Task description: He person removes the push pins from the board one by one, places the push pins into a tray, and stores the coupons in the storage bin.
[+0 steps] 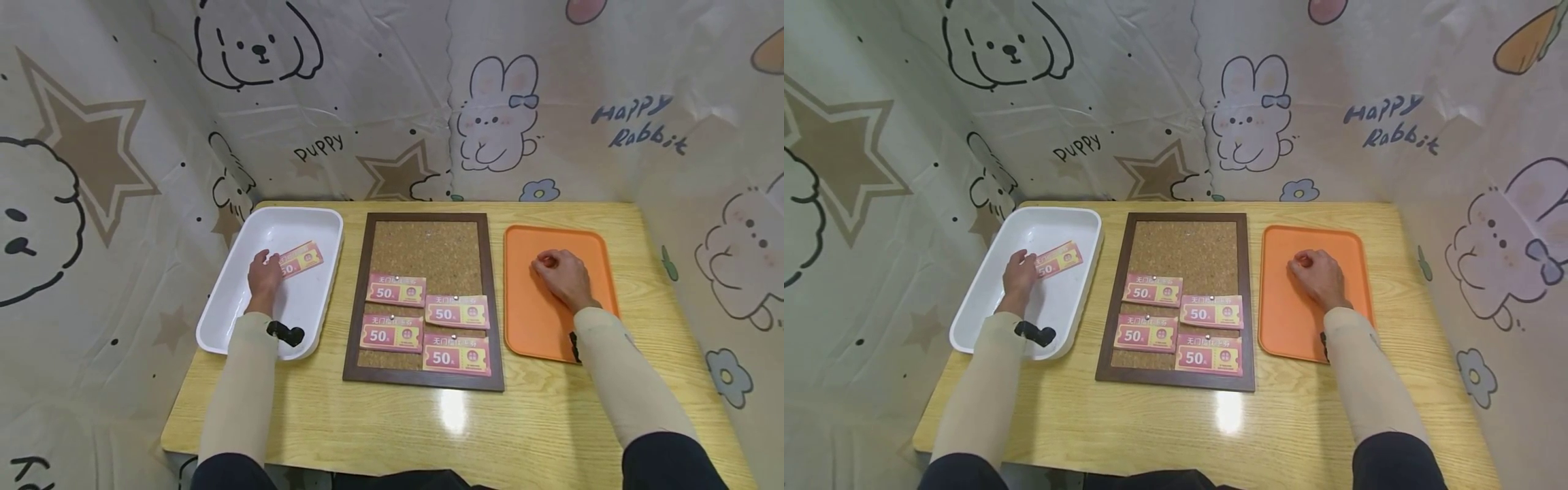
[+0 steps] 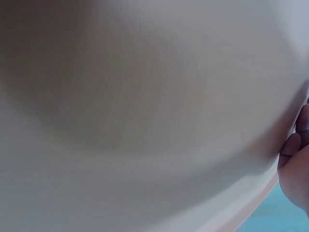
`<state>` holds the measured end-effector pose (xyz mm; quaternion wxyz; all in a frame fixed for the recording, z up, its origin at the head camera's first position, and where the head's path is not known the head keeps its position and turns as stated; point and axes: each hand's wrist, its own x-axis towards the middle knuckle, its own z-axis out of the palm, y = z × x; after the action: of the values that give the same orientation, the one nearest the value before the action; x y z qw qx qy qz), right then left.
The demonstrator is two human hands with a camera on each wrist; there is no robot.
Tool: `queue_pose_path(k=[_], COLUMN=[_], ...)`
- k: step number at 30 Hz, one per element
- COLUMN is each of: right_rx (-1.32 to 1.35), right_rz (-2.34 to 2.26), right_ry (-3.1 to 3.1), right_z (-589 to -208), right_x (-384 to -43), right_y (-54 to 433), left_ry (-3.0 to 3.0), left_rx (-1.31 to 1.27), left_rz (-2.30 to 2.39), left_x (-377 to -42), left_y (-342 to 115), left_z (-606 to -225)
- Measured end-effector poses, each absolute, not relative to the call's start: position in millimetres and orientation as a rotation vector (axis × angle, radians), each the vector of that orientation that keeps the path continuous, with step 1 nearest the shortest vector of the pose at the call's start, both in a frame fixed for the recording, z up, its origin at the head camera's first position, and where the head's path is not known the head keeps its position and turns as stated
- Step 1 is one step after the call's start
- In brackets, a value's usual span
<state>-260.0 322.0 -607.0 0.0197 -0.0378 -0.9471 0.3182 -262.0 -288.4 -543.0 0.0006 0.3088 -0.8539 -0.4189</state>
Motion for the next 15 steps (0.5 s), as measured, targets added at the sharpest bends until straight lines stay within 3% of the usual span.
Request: queue_pose_path(k=[15], right_rx=[-0.099], right_rz=[0.966], right_ry=[-2.961], right_z=[-595.7], right_x=[-268.1], right_y=[327.5], left_ry=[-2.879], left_rx=[0.768], left_rz=[-1.117], left_x=[-283.1], left_y=[-282.7], left_z=[-514.8])
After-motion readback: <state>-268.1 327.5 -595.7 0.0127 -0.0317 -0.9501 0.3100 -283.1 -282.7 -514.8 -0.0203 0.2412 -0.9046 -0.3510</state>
